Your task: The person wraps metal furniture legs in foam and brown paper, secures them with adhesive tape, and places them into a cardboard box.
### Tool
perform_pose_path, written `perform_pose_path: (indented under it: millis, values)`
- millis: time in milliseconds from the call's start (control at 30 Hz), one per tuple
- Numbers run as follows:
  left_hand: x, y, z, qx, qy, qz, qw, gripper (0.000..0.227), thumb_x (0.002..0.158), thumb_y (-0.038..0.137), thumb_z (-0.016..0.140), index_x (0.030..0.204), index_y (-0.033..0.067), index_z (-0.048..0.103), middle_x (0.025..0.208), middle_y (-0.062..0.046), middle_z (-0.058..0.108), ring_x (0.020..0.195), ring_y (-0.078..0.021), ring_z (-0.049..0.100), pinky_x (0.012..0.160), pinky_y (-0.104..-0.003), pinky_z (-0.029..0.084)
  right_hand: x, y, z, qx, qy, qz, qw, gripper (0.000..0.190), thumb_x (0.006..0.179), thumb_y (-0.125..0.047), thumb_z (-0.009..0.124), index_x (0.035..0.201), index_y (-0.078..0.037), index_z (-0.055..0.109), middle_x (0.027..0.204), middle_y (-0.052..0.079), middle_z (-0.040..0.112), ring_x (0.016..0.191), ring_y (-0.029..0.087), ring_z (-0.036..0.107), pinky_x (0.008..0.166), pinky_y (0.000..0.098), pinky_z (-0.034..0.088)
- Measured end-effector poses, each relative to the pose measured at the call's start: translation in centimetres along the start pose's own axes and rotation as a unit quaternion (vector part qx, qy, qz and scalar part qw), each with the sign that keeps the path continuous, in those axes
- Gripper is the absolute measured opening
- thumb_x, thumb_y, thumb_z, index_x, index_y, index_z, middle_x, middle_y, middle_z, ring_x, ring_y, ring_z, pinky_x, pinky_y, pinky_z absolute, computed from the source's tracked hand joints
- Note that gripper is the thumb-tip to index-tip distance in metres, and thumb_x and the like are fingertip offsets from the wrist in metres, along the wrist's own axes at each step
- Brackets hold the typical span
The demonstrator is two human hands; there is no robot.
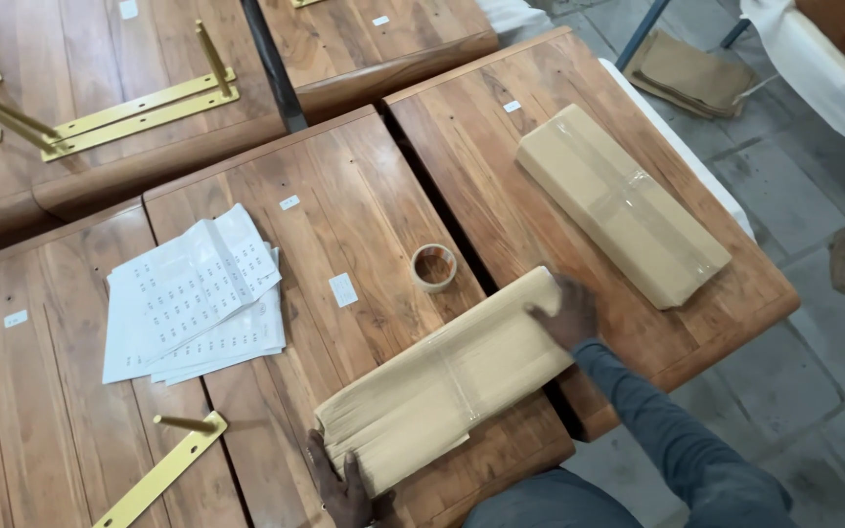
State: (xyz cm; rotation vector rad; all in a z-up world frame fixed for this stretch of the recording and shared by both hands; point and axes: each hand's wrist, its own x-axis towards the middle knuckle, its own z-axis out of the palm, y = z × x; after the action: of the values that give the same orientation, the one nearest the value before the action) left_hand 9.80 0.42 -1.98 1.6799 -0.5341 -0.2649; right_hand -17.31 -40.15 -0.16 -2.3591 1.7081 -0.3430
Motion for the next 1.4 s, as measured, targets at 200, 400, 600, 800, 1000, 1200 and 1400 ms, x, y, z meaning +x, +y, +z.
perform_pose_path:
  millis: [200, 400, 600, 800, 1000, 1200, 1400]
  values:
    - [0.0, 0.5, 0.1, 0.012, -0.001, -0.013, 1.0, 0.071, 0.097, 0.007, 0.055, 0.159, -0.0076, 0.025, 0.163, -0.025, 0.036, 0.153, -0.035, 0.033, 0.124, -0.043, 0.025, 2.0, 7.2, -1.1, 0.291, -0.25, 0.136, 0.913, 0.087, 0.075, -0.058, 0.08, 0.139, -0.003, 0.062, 0.126, 0.019, 0.071, 0.113, 0.029, 0.071, 0.099, 0.04, 0.054]
    - [0.1, 0.4, -0.1, 0.008, -0.013, -0.026, 1.0, 0.07, 0.099, 0.012, 0.054, 0.16, -0.0065, 0.025, 0.163, -0.025, 0.035, 0.153, -0.0345, 0.033, 0.123, -0.042, 0.025, 4.0, 8.2, 1.0, 0.374, -0.27, 0.08, 0.884, 0.086, 0.075, -0.049, 0.084, 0.135, 0.006, 0.058, 0.124, 0.022, 0.069, 0.114, 0.03, 0.068, 0.097, 0.0416, 0.054]
    - [0.0, 0.6, 0.0, 0.006, -0.005, -0.021, 1.0, 0.07, 0.098, 0.014, 0.055, 0.16, -0.0055, 0.027, 0.163, -0.024, 0.037, 0.152, -0.0335, 0.035, 0.122, -0.042, 0.027, 4.2, 5.6, -1.9, 0.375, -0.363, 0.239, 0.819, 0.09, 0.072, -0.046, 0.082, 0.14, 0.007, 0.056, 0.12, 0.029, 0.071, 0.098, 0.036, 0.076, 0.087, 0.0438, 0.062]
    - [0.0, 0.8, 0.0, 0.009, -0.002, -0.009, 1.0, 0.07, 0.097, 0.012, 0.056, 0.159, -0.005, 0.029, 0.163, -0.023, 0.038, 0.152, -0.0329, 0.035, 0.124, -0.042, 0.026, 4.0, 5.0, -1.5, 0.352, -0.368, 0.163, 0.845, 0.092, 0.072, -0.046, 0.084, 0.146, -0.005, 0.048, 0.126, 0.022, 0.067, 0.112, 0.032, 0.07, 0.096, 0.0414, 0.057]
    - [-0.5, -0.3, 1.1, -0.023, -0.008, -0.001, 1.0, 0.069, 0.098, 0.014, 0.055, 0.159, -0.0048, 0.028, 0.164, -0.023, 0.035, 0.153, -0.0326, 0.033, 0.123, -0.042, 0.026, 5.3, 5.0, -2.2, 0.393, -0.344, 0.037, 0.852, 0.078, 0.075, -0.042, 0.086, 0.133, 0.003, 0.061, 0.119, 0.023, 0.074, 0.108, 0.029, 0.072, 0.093, 0.0402, 0.057]
    - [-1.6, 0.3, 8.3, -0.003, 0.03, -0.02, 0.999, 0.063, 0.105, 0.024, 0.047, 0.159, -0.0046, 0.029, 0.164, -0.023, 0.036, 0.152, -0.0332, 0.034, 0.123, -0.041, 0.027, 11.9, 4.3, -10.7, 0.258, -0.229, -0.026, 0.938, 0.07, 0.077, -0.05, 0.081, 0.124, 0.0, 0.069, 0.113, 0.022, 0.076, 0.095, 0.031, 0.075, 0.089, 0.0434, 0.058]
    - [-2.1, 2.9, 17.4, 0.038, 0.115, -0.009, 0.993, 0.063, 0.11, 0.036, 0.037, 0.156, -0.0067, 0.033, 0.161, -0.026, 0.038, 0.149, -0.0388, 0.039, 0.123, -0.045, 0.03, 15.3, -5.8, -24.4, 0.016, -0.015, -0.228, 0.974, 0.088, 0.082, -0.07, 0.073, 0.135, -0.001, 0.06, 0.118, 0.026, 0.069, 0.104, 0.042, 0.068, 0.088, 0.0513, 0.053]
